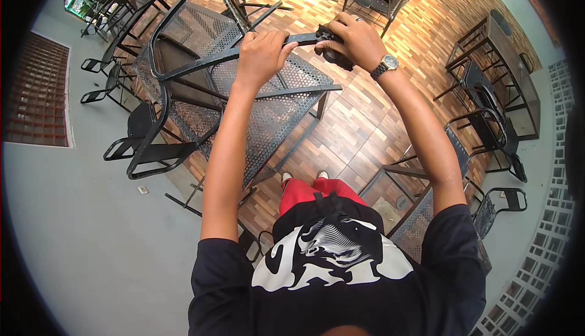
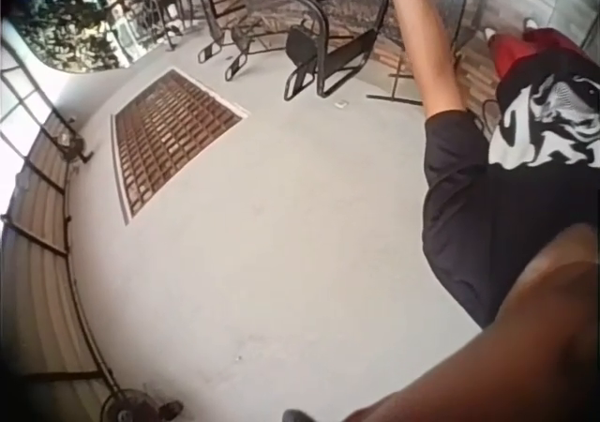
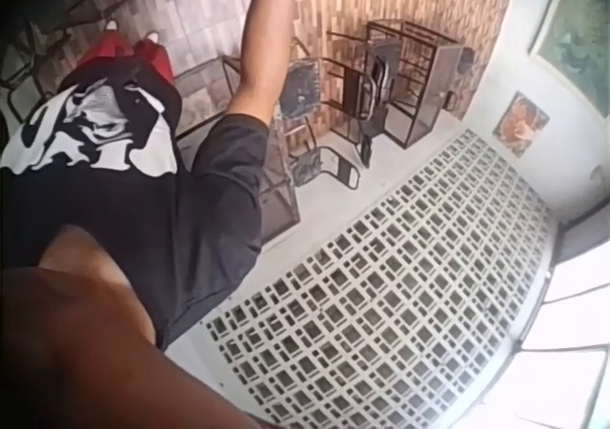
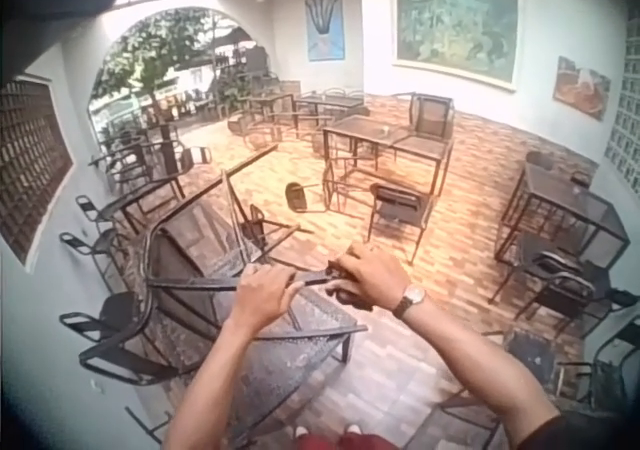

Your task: Assembling or repairing a metal mesh table and chair by tightening hardware.

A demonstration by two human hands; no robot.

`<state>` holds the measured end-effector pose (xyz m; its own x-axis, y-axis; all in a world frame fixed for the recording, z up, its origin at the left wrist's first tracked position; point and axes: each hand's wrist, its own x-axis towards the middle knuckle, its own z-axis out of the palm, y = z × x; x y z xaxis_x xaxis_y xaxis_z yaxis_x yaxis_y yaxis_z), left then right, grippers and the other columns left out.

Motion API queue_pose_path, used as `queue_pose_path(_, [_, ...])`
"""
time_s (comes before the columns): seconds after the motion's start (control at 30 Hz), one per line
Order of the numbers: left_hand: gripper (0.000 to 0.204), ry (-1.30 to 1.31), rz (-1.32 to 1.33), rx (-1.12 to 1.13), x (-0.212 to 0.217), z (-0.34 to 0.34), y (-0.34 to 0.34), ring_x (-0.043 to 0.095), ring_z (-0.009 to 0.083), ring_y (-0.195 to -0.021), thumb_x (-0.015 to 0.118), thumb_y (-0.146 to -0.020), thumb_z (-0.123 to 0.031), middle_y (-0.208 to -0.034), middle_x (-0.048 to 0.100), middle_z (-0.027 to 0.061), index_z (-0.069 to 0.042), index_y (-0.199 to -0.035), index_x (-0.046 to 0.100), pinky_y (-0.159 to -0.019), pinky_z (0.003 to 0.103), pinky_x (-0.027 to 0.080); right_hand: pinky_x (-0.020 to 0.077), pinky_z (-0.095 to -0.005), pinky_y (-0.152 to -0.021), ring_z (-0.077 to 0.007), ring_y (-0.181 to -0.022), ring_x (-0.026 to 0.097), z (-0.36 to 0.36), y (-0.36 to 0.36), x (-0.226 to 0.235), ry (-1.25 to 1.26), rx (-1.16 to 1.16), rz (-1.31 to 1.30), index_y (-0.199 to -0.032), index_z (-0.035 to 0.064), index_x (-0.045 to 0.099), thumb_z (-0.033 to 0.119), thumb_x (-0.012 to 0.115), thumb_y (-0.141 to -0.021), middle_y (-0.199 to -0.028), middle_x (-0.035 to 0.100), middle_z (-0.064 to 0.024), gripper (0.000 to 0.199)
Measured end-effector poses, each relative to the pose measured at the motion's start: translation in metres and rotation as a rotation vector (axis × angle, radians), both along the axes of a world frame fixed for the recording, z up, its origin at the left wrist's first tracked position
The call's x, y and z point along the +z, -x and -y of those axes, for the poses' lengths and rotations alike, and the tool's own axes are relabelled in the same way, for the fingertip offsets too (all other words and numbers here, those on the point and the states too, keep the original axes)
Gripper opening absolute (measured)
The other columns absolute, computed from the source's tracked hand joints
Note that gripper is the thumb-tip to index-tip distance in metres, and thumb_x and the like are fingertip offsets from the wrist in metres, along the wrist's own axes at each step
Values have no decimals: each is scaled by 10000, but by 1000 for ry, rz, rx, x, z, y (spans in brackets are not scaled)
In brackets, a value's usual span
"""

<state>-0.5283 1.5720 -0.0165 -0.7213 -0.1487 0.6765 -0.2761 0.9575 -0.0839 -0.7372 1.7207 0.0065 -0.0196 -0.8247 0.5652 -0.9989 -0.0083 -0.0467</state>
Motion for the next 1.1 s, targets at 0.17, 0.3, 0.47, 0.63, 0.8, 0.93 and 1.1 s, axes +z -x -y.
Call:
queue_pose_path(0.17, [269,-3,-6,31,-3,-4,2,620,220,-753,642,-960,-388,-771,599,20,-120,-946,647,-723,373,432,554,-431,-627,-316,-768,689,12,-17,5,-21,-90,11,-867,101,703,595,620,-903,-899,650,-77,503])
queue_pose_path(0.3, [309,38,-4,4,-3,-2,6,608,201,-751,619,-964,-418,-775,600,15,-118,-890,609,-711,369,413,561,-437,-626,-341,-692,689,40,-40,-2,49,-162,26,-810,88,730,472,555,-998,-833,690,-103,462])
queue_pose_path(0.47, [280,36,3,-2,-4,5,4,612,203,-751,651,-946,-380,-788,614,19,-105,-909,621,-705,372,416,561,-441,-612,-331,-685,692,47,-48,-6,138,-155,61,-822,94,734,442,574,-990,-836,693,-102,418])
queue_pose_path(0.63, [287,-8,5,11,1,2,1,631,216,-789,634,-963,-391,-792,621,23,-107,-991,668,-731,379,436,542,-421,-566,-310,-679,682,25,-23,-7,205,-94,74,-794,116,714,454,613,-969,-806,666,-64,394])
queue_pose_path(0.8, [293,30,-10,45,-5,-1,2,614,190,-758,649,-942,-410,-797,646,4,-120,-976,676,-717,368,417,542,-473,-604,-362,-663,677,28,-26,2,99,-263,187,-793,96,754,455,588,-964,-777,695,-100,431])
queue_pose_path(0.93, [286,15,24,54,-1,-5,4,621,207,-808,630,-961,-391,-826,623,14,-111,-1004,664,-753,376,433,554,-487,-631,-391,-657,684,44,-38,12,-72,-345,228,-751,53,758,434,547,-955,-707,693,-185,480])
queue_pose_path(1.1, [244,-18,65,38,-3,2,0,643,194,-878,657,-938,-306,-944,679,8,-102,-1071,670,-770,372,435,559,-466,-629,-342,-689,696,50,-51,5,45,-213,200,-787,82,761,436,563,-960,-763,702,-125,441])
